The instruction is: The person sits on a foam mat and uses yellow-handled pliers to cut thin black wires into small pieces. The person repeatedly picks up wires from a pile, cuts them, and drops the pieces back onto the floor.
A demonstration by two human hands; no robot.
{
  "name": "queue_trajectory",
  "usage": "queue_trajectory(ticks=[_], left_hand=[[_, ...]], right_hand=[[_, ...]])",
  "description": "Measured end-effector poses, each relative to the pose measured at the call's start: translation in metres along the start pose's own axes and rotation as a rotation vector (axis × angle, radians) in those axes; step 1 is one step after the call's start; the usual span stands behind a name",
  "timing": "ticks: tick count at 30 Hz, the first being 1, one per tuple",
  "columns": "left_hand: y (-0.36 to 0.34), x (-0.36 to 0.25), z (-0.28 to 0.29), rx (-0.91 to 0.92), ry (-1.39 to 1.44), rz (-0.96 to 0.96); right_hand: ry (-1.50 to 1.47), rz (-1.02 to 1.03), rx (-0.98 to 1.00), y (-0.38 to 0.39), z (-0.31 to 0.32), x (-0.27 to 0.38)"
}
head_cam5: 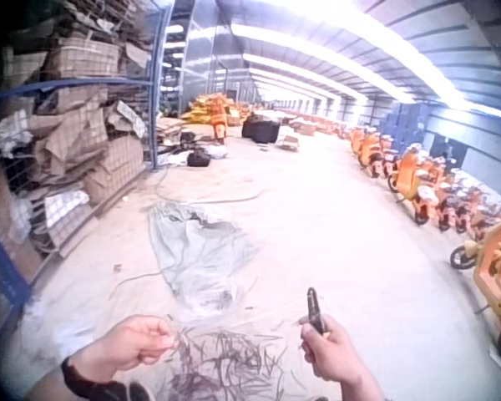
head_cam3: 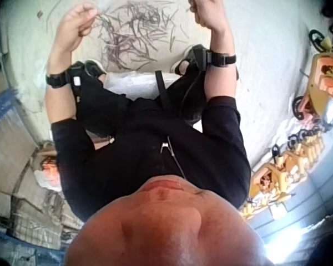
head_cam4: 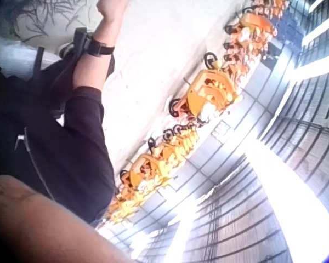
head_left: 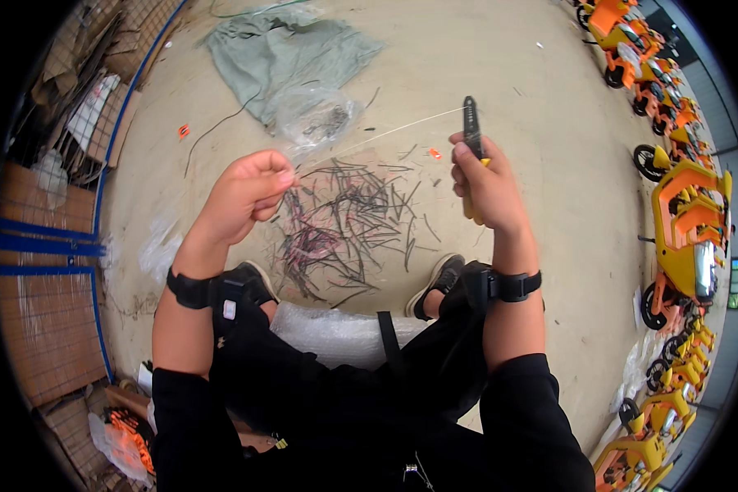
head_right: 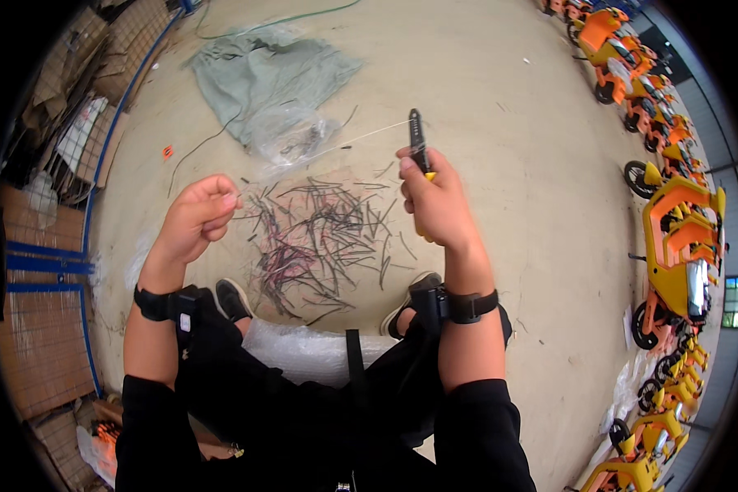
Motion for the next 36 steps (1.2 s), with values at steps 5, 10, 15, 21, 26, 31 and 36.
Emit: queue_trajectory(ticks=[5, 10, 15, 21, 26, 31, 36], left_hand=[[0.005, -0.007, 0.006, -0.026, -0.013, -0.011], [0.005, -0.007, 0.009, -0.007, 0.027, -0.028], [0.014, -0.022, 0.030, -0.071, 0.075, -0.061], [0.021, -0.030, 0.049, -0.073, 0.063, -0.102], [0.029, -0.024, 0.068, -0.091, 0.056, -0.098], [0.036, -0.019, 0.081, -0.112, 0.040, -0.086], [0.037, -0.017, 0.082, -0.055, 0.039, -0.072]], right_hand=[[0.088, 0.017, -0.058, 0.005, 0.016, 0.009], [0.084, 0.056, -0.092, 0.011, 0.022, 0.020], [0.143, 0.052, -0.040, 0.017, 0.019, 0.031], [0.219, 0.114, -0.018, 0.028, 0.021, 0.040], [0.240, 0.107, 0.006, 0.031, 0.031, 0.041], [0.243, 0.048, 0.027, 0.036, 0.040, 0.036], [0.319, 0.080, 0.041, 0.040, 0.042, 0.038]])
Point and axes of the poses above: each hand's wrist, its own y-axis away from the middle knuckle, its own z-axis out of the back of the hand, x = y × z, the point moved 9 cm from there along -y, towards the middle knuckle, and after that the axes turned 12 degrees about -y, right-handed, at the moved point
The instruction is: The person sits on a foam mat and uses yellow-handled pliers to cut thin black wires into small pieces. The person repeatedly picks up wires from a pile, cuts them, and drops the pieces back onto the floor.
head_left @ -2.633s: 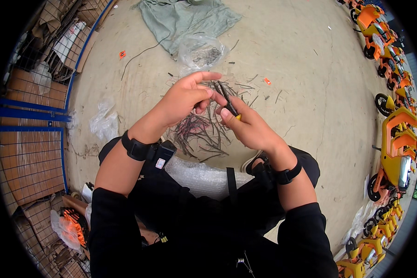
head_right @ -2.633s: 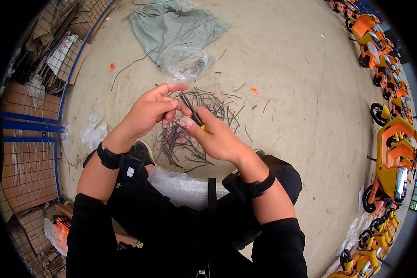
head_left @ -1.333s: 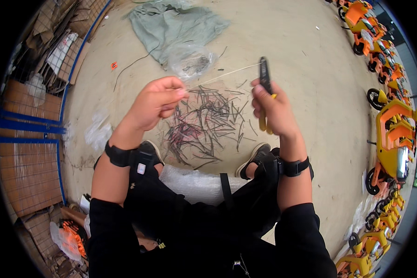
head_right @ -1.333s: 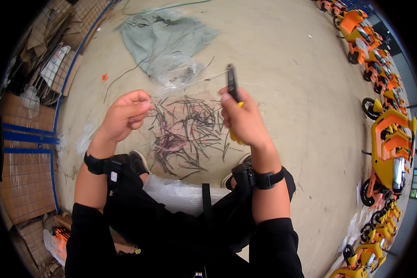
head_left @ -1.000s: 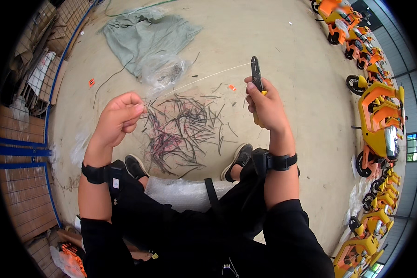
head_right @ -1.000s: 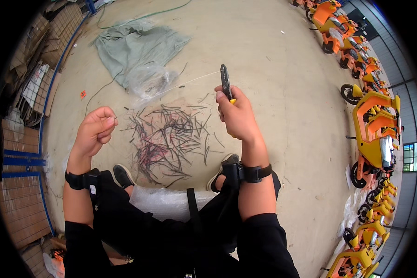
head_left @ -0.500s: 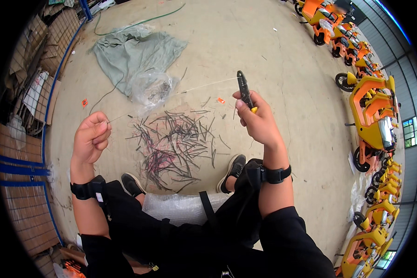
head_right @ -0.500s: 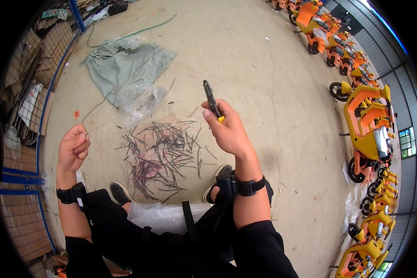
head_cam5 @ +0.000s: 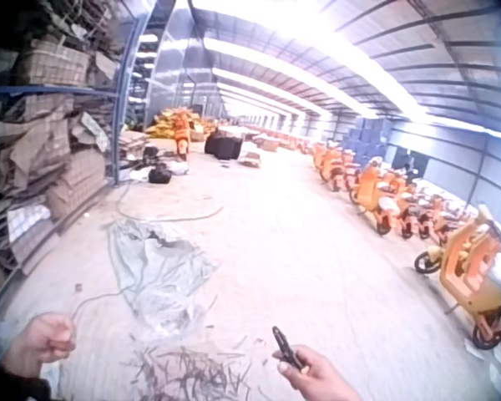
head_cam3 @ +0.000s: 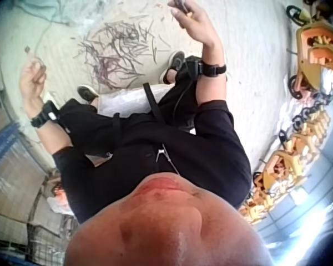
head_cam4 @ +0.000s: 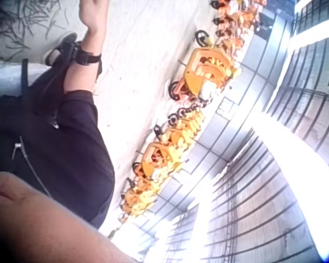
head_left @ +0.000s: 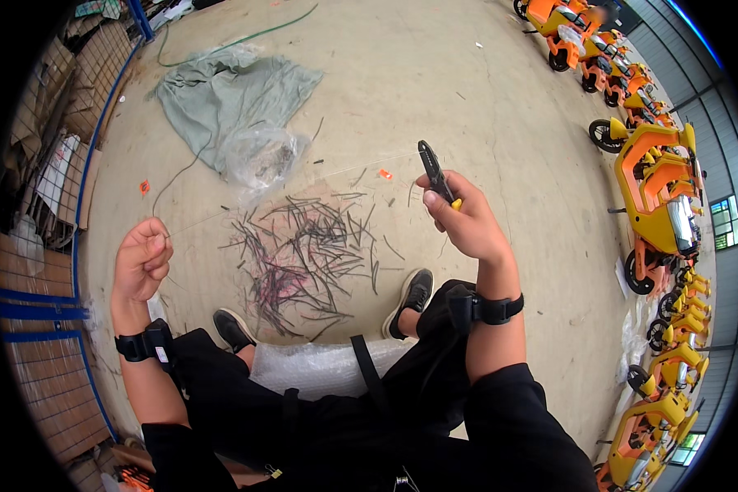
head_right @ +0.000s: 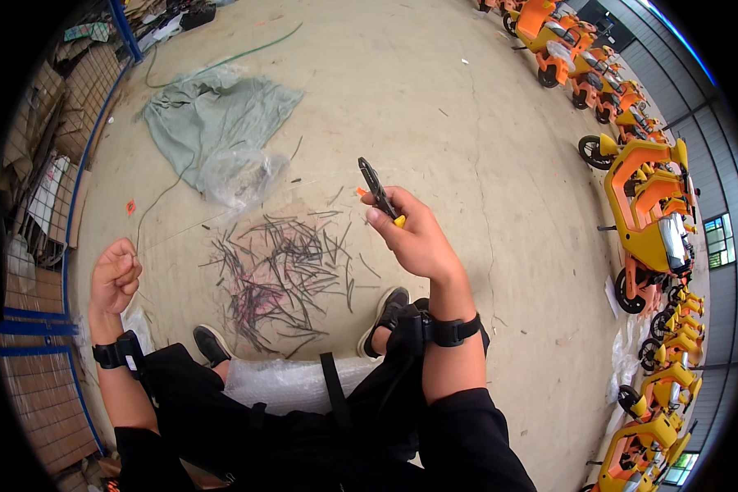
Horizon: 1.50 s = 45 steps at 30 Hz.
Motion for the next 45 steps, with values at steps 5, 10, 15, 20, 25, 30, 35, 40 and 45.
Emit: queue_trajectory(ticks=[5, 10, 15, 20, 25, 30, 35, 40, 45], left_hand=[[-0.006, 0.014, 0.003, 0.027, 0.033, 0.041], [-0.004, 0.018, 0.001, 0.038, 0.004, 0.048], [0.000, 0.022, 0.003, 0.029, 0.004, 0.052], [0.000, 0.025, 0.007, 0.036, 0.018, 0.050], [0.002, 0.025, 0.011, 0.030, 0.015, 0.054], [0.003, 0.025, 0.010, 0.052, -0.003, 0.057], [0.003, 0.026, 0.013, 0.051, -0.024, 0.065], [0.005, 0.028, 0.015, 0.058, -0.026, 0.080], [0.006, 0.029, 0.017, 0.039, -0.022, 0.082]], right_hand=[[-0.057, -0.090, 0.067, 0.008, 0.005, -0.019], [-0.078, -0.111, 0.078, 0.016, 0.010, -0.025], [-0.114, -0.113, 0.120, 0.019, 0.011, -0.028], [-0.081, -0.115, 0.124, 0.021, 0.010, -0.024], [-0.037, -0.147, 0.140, 0.025, 0.013, -0.025], [-0.020, -0.122, 0.152, 0.026, 0.015, -0.025], [0.004, -0.121, 0.143, 0.025, 0.017, -0.023], [0.003, -0.158, 0.132, 0.026, 0.022, -0.027], [0.027, -0.189, 0.116, 0.028, 0.029, -0.031]])
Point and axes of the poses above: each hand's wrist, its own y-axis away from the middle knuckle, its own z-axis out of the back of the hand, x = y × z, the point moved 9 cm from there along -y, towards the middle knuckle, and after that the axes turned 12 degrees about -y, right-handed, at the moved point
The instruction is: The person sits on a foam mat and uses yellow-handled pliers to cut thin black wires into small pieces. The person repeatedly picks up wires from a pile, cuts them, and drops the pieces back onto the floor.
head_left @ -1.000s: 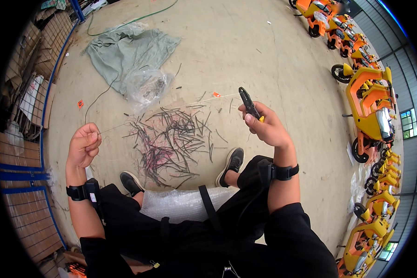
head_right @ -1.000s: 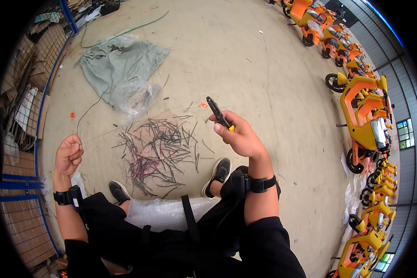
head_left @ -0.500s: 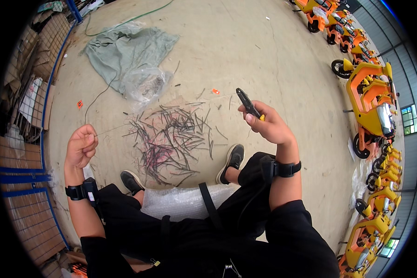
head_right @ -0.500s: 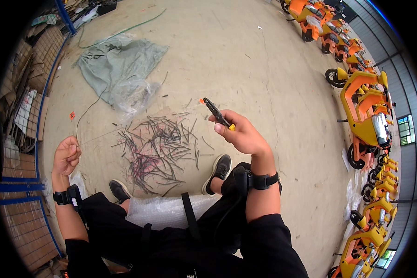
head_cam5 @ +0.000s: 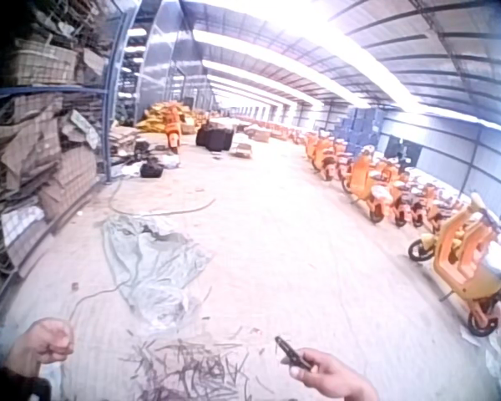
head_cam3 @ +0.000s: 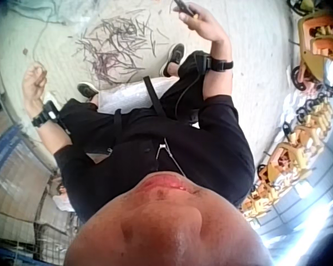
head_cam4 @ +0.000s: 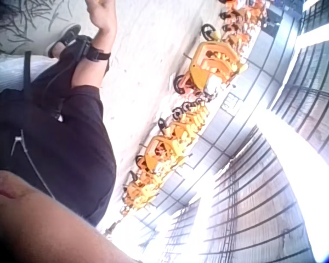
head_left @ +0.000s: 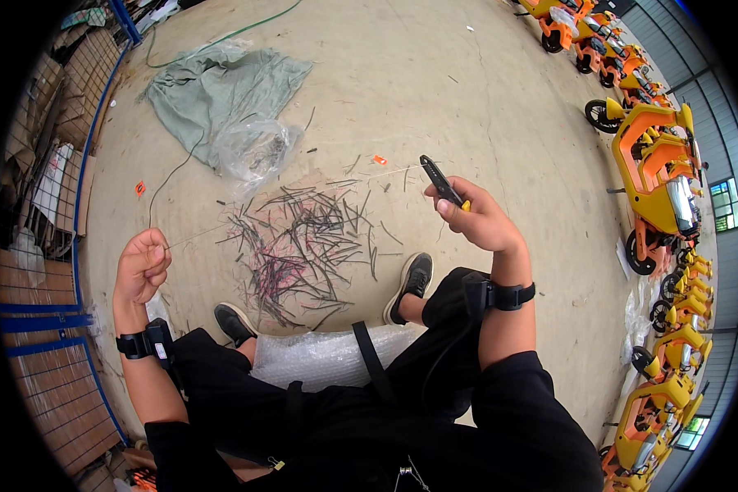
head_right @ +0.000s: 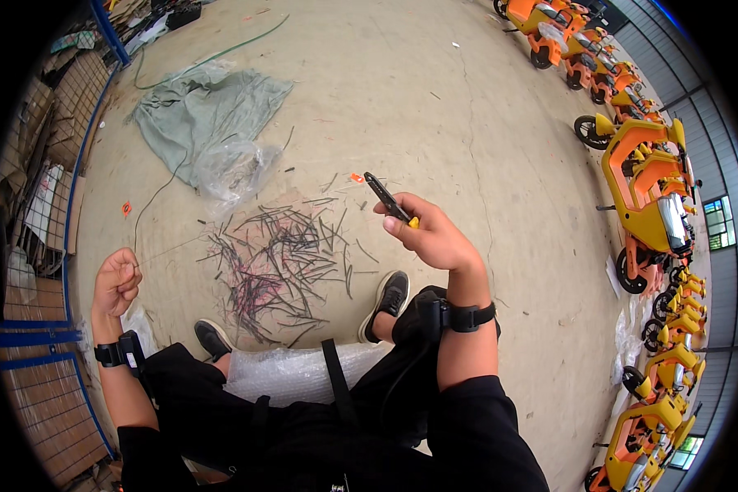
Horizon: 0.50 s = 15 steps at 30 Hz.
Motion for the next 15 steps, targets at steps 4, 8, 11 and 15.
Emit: queue_trajectory(ticks=[4, 8, 11, 15], left_hand=[[0.0007, -0.0010, -0.0035, 0.004, 0.002, 0.015], [0.0003, -0.0011, -0.0042, 0.000, -0.005, 0.021], [0.0008, 0.0009, -0.0019, 0.008, -0.015, 0.022], [0.0013, 0.0006, -0.0025, -0.003, -0.032, 0.033]], right_hand=[[0.014, -0.004, -0.006, 0.0005, -0.0003, 0.0029], [-0.002, -0.023, -0.007, 0.0004, 0.0015, 0.0014], [-0.006, -0.023, 0.001, 0.0000, 0.0020, -0.0003], [0.028, -0.009, 0.004, 0.0010, 0.0036, 0.0013]])
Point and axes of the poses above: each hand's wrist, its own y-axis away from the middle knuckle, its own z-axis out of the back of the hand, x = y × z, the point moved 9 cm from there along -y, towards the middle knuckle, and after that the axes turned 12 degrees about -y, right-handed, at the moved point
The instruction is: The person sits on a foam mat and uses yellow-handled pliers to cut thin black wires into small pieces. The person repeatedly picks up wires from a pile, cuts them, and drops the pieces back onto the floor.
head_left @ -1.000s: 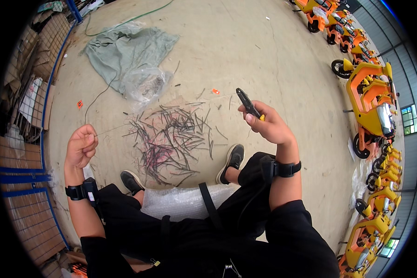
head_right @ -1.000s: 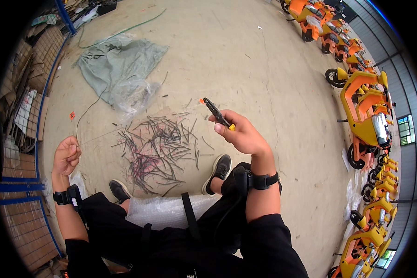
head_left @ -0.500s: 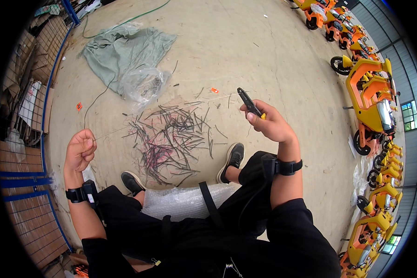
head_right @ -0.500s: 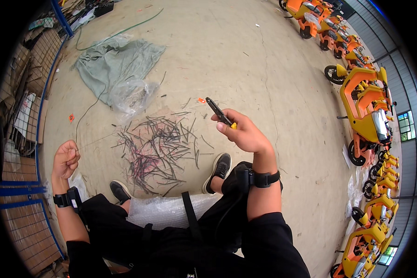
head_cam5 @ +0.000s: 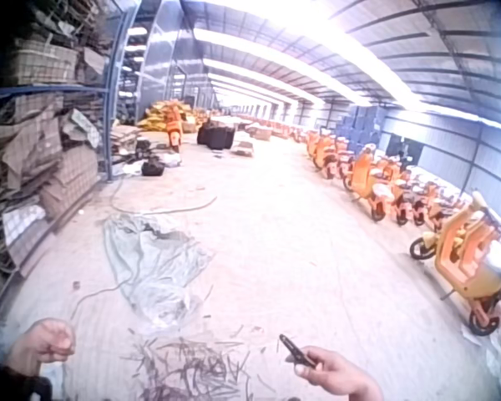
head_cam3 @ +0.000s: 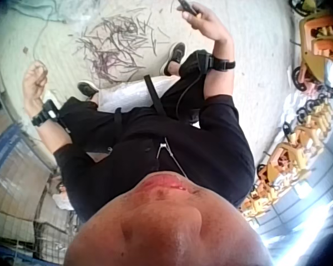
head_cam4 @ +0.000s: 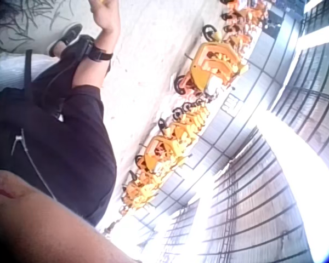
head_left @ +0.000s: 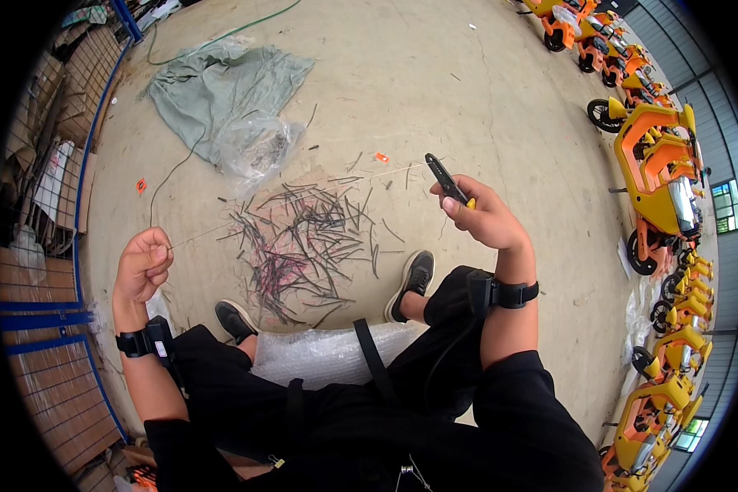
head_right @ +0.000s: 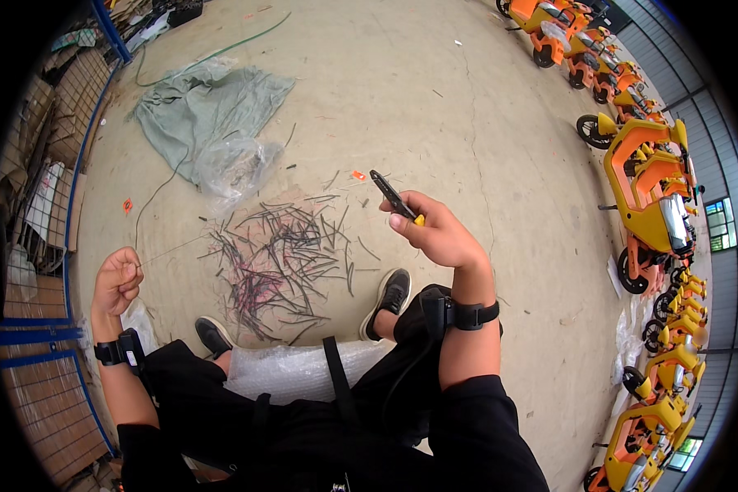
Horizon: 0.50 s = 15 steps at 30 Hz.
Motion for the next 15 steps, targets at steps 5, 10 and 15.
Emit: queue_trajectory(ticks=[5, 10, 15], left_hand=[[0.000, 0.001, -0.003, 0.017, -0.005, 0.016], [0.000, 0.004, 0.000, -0.006, -0.047, 0.043], [0.019, 0.003, 0.056, -0.149, -0.020, -0.016]], right_hand=[[-0.017, -0.007, -0.005, 0.001, 0.004, 0.000], [-0.003, -0.035, -0.057, 0.001, 0.012, -0.004], [-0.300, 0.061, -0.378, 0.005, 0.083, -0.026]])
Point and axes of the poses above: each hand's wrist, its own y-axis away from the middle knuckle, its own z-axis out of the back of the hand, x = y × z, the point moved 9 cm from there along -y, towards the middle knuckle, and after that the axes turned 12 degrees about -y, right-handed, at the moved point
